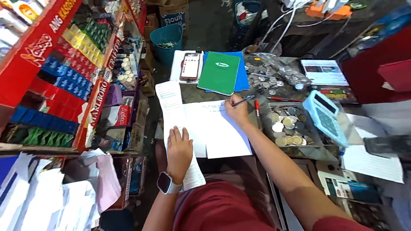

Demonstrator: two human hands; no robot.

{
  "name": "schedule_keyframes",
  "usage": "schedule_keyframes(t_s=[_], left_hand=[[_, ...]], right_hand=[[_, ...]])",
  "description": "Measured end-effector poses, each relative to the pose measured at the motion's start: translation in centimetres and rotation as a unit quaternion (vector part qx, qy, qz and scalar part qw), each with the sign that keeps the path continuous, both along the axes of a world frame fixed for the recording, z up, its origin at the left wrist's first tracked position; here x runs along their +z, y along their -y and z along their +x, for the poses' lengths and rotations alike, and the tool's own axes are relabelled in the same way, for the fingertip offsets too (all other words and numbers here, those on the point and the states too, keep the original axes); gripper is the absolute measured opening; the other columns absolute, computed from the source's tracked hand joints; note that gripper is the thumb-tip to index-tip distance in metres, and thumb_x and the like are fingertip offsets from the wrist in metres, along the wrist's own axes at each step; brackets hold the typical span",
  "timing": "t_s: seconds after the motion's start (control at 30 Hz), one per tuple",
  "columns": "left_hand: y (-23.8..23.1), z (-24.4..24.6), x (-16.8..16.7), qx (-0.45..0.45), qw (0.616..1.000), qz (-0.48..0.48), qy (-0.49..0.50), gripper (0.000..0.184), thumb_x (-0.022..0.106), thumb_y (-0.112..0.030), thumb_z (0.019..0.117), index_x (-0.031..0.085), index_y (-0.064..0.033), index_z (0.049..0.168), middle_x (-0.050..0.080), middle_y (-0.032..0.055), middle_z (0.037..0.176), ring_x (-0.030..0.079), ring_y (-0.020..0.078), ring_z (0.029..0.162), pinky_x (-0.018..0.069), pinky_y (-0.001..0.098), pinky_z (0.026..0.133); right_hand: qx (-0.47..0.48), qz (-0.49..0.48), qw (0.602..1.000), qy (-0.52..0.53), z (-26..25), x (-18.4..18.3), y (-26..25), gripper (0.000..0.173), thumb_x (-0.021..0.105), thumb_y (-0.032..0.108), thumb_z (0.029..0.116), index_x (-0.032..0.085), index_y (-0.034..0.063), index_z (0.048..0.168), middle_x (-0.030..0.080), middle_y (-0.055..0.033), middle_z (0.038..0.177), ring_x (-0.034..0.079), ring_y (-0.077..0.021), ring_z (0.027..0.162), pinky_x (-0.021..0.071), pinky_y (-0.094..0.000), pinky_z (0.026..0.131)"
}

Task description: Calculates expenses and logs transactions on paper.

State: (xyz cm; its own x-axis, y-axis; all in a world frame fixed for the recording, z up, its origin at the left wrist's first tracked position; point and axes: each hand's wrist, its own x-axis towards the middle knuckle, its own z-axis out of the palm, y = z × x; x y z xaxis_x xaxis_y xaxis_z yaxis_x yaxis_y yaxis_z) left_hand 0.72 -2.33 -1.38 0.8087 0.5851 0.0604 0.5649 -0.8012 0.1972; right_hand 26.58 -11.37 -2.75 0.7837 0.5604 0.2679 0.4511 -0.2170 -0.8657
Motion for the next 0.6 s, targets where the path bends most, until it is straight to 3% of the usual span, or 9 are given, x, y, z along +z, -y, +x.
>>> schedule_keyframes(t_s=[0.27, 0.4, 0.6], left_hand=[[-0.07, -0.16, -0.03, -0.001, 1.0, 0.013, -0.009, 0.05, 0.052, -0.031, 0.1027, 0.059, 0.0011, 0.141, 0.051, 0.0354, 0.145, 0.049, 0.0531, 0.135, 0.0432, 0.0602, 0.109], [-0.16, -0.24, -0.18, -0.003, 1.0, 0.02, -0.002, 0.05, 0.052, -0.031, 0.1026, 0.06, 0.0012, 0.14, 0.052, 0.035, 0.144, 0.05, 0.0531, 0.135, 0.0434, 0.0604, 0.108], [-0.22, -0.36, -0.23, -0.008, 1.0, 0.029, 0.006, 0.049, 0.052, -0.03, 0.1021, 0.061, 0.0021, 0.139, 0.053, 0.0352, 0.143, 0.051, 0.0534, 0.133, 0.0454, 0.0589, 0.107]], right_hand=[[0.004, -0.014, 1.0, -0.001, 0.38, -0.05, 0.22, 0.03, 0.064, 0.004, 0.0945, 0.046, 0.0034, 0.07, 0.047, -0.0055, 0.062, 0.047, -0.0113, 0.052, 0.0418, -0.026, 0.05], [0.009, 0.007, 1.0, -0.005, 0.6, -0.37, -0.02, 0.032, 0.062, 0.002, 0.0929, 0.043, 0.0046, 0.067, 0.042, -0.0011, 0.06, 0.043, -0.0065, 0.051, 0.0392, -0.0214, 0.051], [0.001, 0.009, 1.0, 0.011, 0.39, -0.37, 0.07, 0.031, 0.061, 0.003, 0.0928, 0.043, 0.0064, 0.067, 0.042, -0.002, 0.06, 0.04, -0.0076, 0.051, 0.0344, -0.0223, 0.049]])
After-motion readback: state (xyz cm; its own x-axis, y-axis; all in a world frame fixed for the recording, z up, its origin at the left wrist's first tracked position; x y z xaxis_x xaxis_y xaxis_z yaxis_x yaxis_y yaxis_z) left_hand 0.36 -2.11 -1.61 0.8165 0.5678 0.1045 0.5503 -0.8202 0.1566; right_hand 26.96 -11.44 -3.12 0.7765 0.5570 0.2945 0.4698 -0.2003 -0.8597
